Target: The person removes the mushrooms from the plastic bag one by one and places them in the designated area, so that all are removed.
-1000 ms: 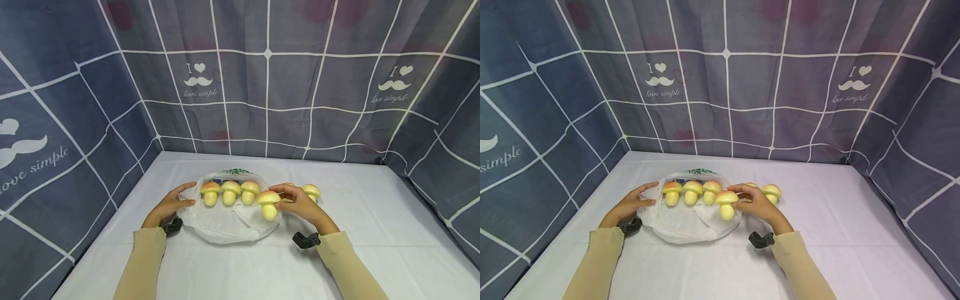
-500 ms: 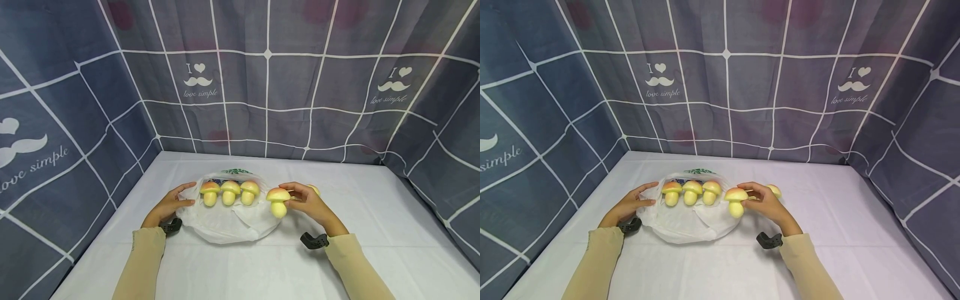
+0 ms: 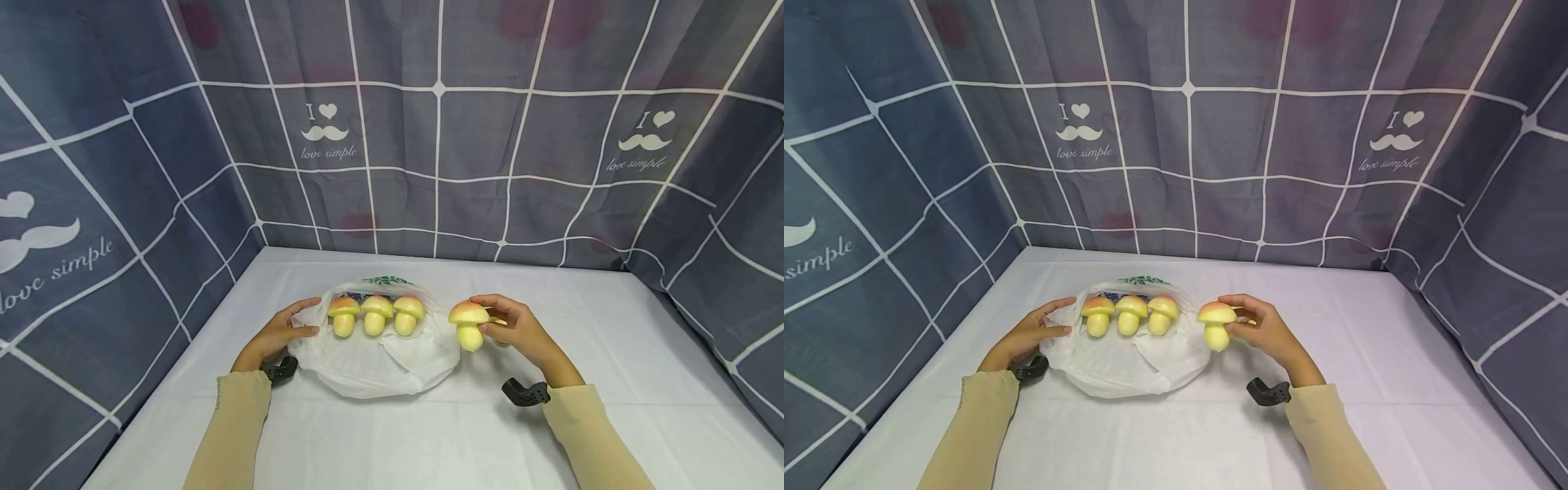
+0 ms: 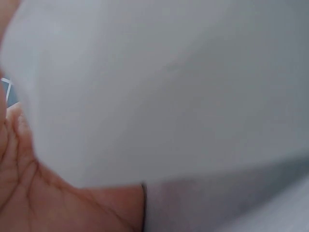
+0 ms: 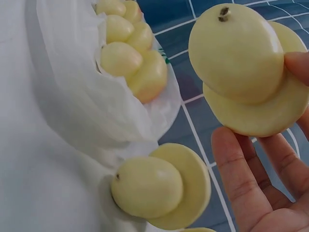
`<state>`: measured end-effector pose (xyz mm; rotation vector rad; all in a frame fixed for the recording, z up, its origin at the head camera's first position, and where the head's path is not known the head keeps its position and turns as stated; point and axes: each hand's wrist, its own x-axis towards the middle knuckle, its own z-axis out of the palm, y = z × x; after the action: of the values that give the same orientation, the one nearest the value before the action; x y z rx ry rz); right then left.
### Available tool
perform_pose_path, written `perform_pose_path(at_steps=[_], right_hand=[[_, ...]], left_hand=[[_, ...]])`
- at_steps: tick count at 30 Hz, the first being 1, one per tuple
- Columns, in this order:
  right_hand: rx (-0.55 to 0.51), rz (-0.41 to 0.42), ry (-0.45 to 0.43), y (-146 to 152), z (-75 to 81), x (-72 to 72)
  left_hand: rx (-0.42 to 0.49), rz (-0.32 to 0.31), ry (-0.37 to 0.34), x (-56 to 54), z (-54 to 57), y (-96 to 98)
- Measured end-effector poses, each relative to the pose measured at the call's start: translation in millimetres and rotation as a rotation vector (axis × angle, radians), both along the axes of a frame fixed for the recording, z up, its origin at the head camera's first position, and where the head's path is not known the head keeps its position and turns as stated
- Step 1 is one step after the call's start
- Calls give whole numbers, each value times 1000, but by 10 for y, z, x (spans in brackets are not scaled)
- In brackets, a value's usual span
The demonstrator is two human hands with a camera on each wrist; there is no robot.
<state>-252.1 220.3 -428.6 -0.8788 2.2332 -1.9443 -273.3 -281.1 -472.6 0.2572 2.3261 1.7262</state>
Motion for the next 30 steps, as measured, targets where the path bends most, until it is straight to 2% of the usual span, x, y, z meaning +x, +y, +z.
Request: perform_pose_path(at_steps=[8, 20, 23, 30], right_hand=[[-47, -7, 15, 107, 56, -1], [-61, -44, 33, 291, 107, -10], [-58, -60, 47, 342, 98, -20], [-105, -83, 54, 431, 63, -39]], left_hand=[[-12, -1, 2, -1, 7, 9], [-2, -4, 15, 12, 15, 4], [12, -6, 7, 21, 19, 7], [-20, 9, 14, 22, 29, 9]])
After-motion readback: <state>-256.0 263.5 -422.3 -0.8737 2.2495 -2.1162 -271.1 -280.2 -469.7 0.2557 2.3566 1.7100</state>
